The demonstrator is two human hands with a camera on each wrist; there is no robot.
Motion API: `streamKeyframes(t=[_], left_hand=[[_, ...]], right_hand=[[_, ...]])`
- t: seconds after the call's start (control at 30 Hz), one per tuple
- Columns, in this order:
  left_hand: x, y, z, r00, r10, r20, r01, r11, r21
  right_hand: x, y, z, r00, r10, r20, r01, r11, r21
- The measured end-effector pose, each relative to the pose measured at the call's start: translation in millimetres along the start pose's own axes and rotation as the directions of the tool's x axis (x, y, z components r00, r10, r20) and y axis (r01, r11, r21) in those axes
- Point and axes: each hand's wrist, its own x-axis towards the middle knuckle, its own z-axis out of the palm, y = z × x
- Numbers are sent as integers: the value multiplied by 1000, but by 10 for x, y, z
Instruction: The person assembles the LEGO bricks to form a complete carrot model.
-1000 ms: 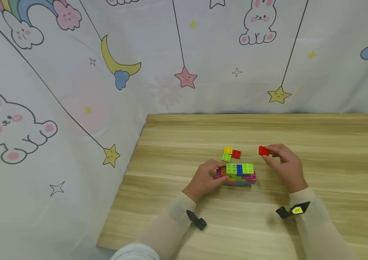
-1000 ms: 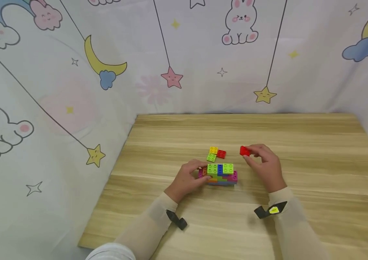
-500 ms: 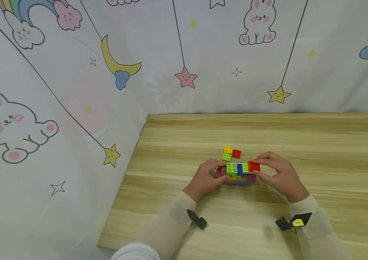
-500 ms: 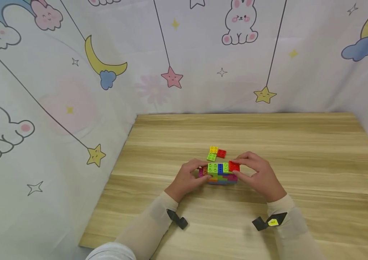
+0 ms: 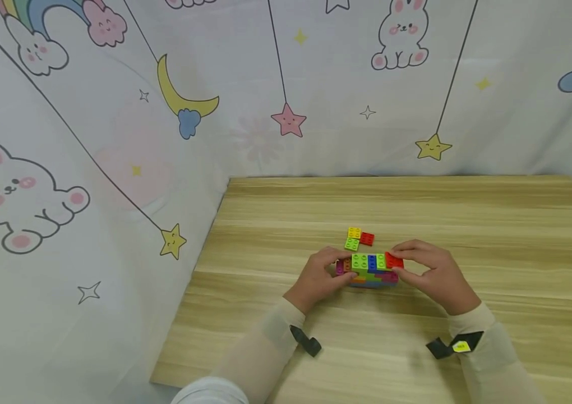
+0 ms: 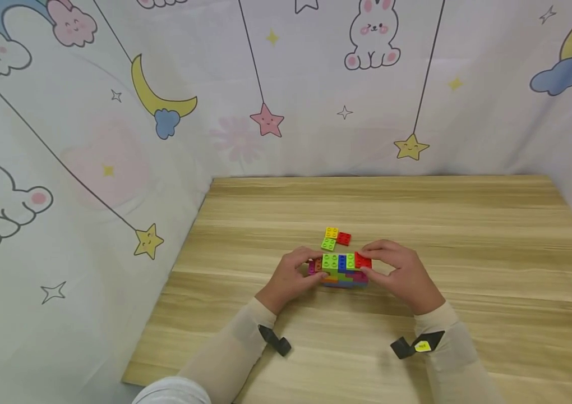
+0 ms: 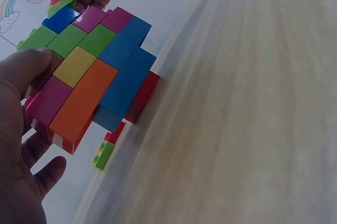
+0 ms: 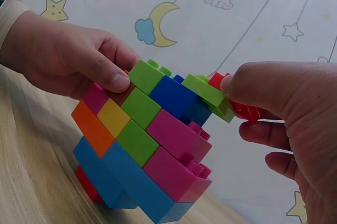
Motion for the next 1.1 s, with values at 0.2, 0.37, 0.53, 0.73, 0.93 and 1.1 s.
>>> streamKeyframes(t=[0.2,0.37,0.53,0.73,0.93,1.1], left_hand=[[15,15,-12,1000,-3,6,3,1000,-2],[17,27,-15,1000,-3,10,3,1000,1],[6,-1,-8,1000,2,15,-2,1000,-14],[60,-196,-21,994,-104,-28,100,988,-115],[382,-464,-25,978,-207,-23,207,977,45],[600,-589,10,979,-181,96,154,960,232]], right_hand=[[-1,33,12,999,-35,-11,34,999,-4],[-74,100,77,998,62,7,-62,998,13],[-183,189,247,946,301,121,-309,949,59],[-222,272,385,907,379,183,-398,914,79],[-224,282,352,907,383,174,-403,911,93],[-235,305,347,898,403,177,-422,902,86]])
